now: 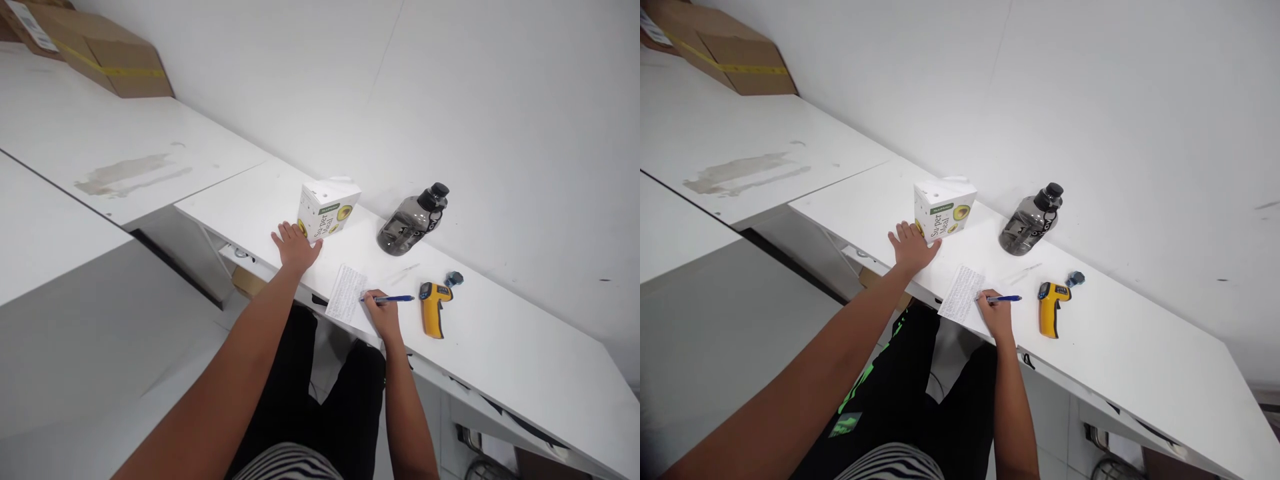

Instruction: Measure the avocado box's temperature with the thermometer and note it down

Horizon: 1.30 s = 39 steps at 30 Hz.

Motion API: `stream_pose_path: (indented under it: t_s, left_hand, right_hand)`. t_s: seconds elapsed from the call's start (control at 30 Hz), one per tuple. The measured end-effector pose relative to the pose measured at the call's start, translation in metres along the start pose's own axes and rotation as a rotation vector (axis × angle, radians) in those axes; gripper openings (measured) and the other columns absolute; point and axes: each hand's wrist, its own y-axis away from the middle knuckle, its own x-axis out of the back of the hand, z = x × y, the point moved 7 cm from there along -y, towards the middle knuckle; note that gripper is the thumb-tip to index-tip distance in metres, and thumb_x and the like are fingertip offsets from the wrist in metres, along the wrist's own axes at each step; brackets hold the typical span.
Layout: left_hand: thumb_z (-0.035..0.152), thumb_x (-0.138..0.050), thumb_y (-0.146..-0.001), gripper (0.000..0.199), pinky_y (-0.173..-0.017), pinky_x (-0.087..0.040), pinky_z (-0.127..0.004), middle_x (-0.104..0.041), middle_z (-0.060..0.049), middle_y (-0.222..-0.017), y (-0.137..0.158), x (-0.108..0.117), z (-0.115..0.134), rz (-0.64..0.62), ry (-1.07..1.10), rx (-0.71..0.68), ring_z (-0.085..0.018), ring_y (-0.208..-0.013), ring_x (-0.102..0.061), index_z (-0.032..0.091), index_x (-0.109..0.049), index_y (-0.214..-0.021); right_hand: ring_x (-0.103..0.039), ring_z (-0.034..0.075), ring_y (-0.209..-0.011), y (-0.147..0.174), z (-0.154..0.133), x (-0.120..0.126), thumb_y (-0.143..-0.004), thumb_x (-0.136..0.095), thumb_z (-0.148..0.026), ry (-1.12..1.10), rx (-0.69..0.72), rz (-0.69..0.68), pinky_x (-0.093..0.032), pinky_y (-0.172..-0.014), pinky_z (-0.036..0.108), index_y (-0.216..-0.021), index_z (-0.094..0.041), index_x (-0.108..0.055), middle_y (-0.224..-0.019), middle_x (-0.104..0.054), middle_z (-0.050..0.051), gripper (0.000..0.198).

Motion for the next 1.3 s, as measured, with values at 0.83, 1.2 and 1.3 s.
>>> stream_pose_path:
  t_s: [0.83,1.2,1.3]
  left_hand:
    - [0.062,-0.031,-0.086,0.094,-0.117,-0.009,-0.061,-0.022,-0.033,-0.156,0.0,-0.001,-0.001,0.033,0.015,-0.005,-0.044,-0.147,-0.014,-0.01,-0.026,-0.147]
    - [0.062,-0.031,-0.087,0.093,-0.117,-0.011,-0.061,-0.024,-0.032,-0.155,0.001,0.001,0.001,0.035,-0.011,-0.007,-0.043,-0.147,-0.017,-0.01,-0.028,-0.146]
    - [0.062,-0.031,-0.087,0.093,-0.117,-0.012,-0.061,-0.025,-0.032,-0.156,0.001,0.001,0.001,0.04,-0.026,-0.007,-0.043,-0.147,-0.017,-0.009,-0.028,-0.146]
  right_hand:
    - [-0.06,0.021,-0.07,0.001,0.001,0.005,-0.08,-0.053,-0.04,0.01,0.004,0.048,-0.048,-0.068,0.032,-0.066,-0.022,-0.061,-0.066,-0.065,0.001,0.024]
    - [-0.061,0.019,-0.073,0.001,0.012,0.008,-0.086,-0.056,-0.052,-0.046,-0.073,0.094,-0.048,-0.074,0.033,-0.088,-0.02,-0.067,-0.084,-0.07,0.004,0.034]
    - [-0.06,0.02,-0.073,0.0,0.012,0.008,-0.086,-0.056,-0.053,-0.045,-0.06,0.089,-0.048,-0.074,0.033,-0.089,-0.02,-0.067,-0.084,-0.07,0.004,0.035]
